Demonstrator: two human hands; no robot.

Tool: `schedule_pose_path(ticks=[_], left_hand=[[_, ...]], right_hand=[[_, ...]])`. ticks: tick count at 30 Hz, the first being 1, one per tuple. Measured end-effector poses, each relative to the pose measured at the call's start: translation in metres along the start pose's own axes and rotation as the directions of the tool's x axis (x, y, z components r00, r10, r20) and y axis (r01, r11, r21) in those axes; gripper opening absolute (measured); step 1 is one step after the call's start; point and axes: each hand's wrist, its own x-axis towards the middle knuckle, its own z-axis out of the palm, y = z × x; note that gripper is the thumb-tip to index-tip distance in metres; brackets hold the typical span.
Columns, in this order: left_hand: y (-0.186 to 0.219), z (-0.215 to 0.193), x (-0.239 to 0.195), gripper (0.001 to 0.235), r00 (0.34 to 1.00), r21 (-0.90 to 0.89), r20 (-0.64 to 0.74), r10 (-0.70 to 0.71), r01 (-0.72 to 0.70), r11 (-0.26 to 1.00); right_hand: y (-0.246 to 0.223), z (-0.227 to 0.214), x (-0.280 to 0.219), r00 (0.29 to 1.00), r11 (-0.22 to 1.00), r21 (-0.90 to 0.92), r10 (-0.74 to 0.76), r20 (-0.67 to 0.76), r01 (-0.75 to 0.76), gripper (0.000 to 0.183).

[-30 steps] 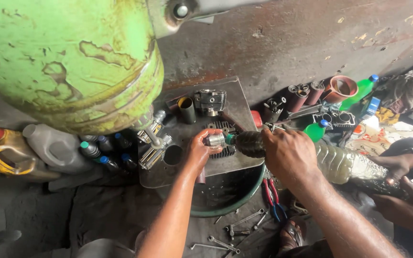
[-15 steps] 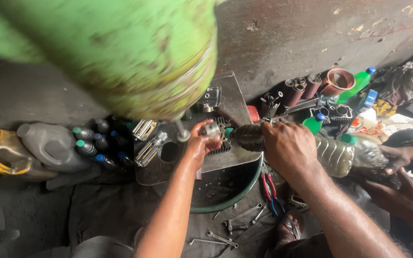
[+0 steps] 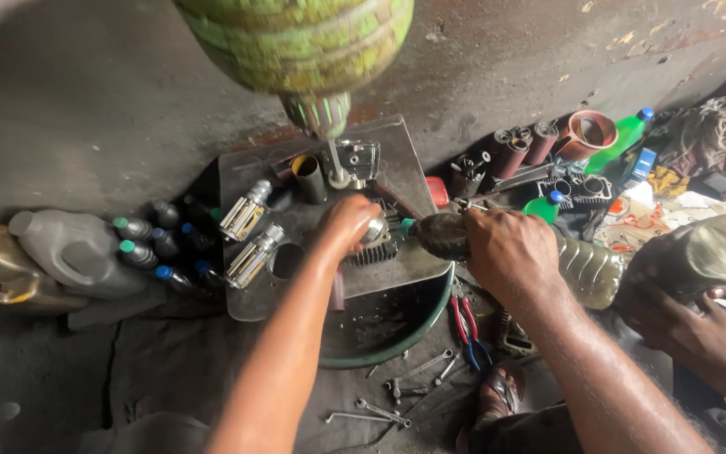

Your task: Bore or hone a motorcycle cylinder head using a vertical boring machine.

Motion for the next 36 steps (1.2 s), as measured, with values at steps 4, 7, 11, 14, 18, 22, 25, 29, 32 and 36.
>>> schedule_pose_path(ticks=[4, 7, 11, 14, 18, 22, 25, 29, 32, 36], left_hand=[[0.034, 0.004, 0.015, 0.039, 0.972, 0.587, 0.231, -0.046, -0.102, 0.803], [0.035, 0.009, 0.032, 0.033, 0.958, 0.782, 0.276, -0.079, -0.176, 0.598], [0.061, 0.006, 0.006, 0.040, 0.900, 0.762, 0.362, -0.242, -0.136, 0.633], [0.020, 0.010, 0.051, 0.038, 0.961, 0.909, 0.271, 0.049, -0.272, 0.316], [0.060, 0.010, 0.009, 0.044, 0.892, 0.759, 0.393, -0.222, -0.178, 0.626], [0.070, 0.014, -0.006, 0.043, 0.952, 0.912, 0.290, -0.098, -0.245, 0.329], [0.070, 0.012, -0.004, 0.045, 0.942, 0.918, 0.299, -0.155, -0.239, 0.316], [0.086, 0.007, -0.022, 0.043, 0.919, 0.858, 0.371, -0.131, -0.286, 0.427], [0.082, 0.009, -0.019, 0.048, 0.950, 0.962, 0.272, -0.156, -0.262, 0.078], [0.037, -0.002, 0.007, 0.026, 0.917, 0.933, 0.267, 0.298, -0.323, 0.159]], right_hand=[[0.008, 0.008, 0.001, 0.997, 0.999, -0.030, 0.040, 0.073, -0.038, 0.022], [0.008, 0.005, 0.000, 0.999, 1.000, -0.020, 0.024, 0.036, -0.023, 0.025], [0.006, 0.002, 0.001, 0.994, 0.998, -0.006, 0.055, 0.095, -0.055, 0.026], [0.005, 0.009, 0.003, 0.996, 0.999, -0.010, 0.054, 0.067, -0.053, 0.021], [0.004, 0.007, 0.006, 0.990, 0.998, 0.003, 0.058, 0.130, -0.059, 0.026], [0.004, 0.012, 0.006, 0.997, 1.000, -0.003, 0.022, 0.076, -0.022, 0.024], [0.002, 0.010, 0.008, 0.994, 0.999, -0.014, 0.031, 0.109, -0.030, 0.026], [0.002, 0.010, 0.011, 0.988, 0.999, -0.032, 0.039, 0.149, -0.034, 0.026], [0.004, 0.018, 0.012, 0.992, 0.999, -0.014, 0.035, 0.122, -0.033, 0.026], [0.006, 0.029, 0.013, 0.997, 0.995, 0.099, 0.009, -0.076, -0.002, 0.048]])
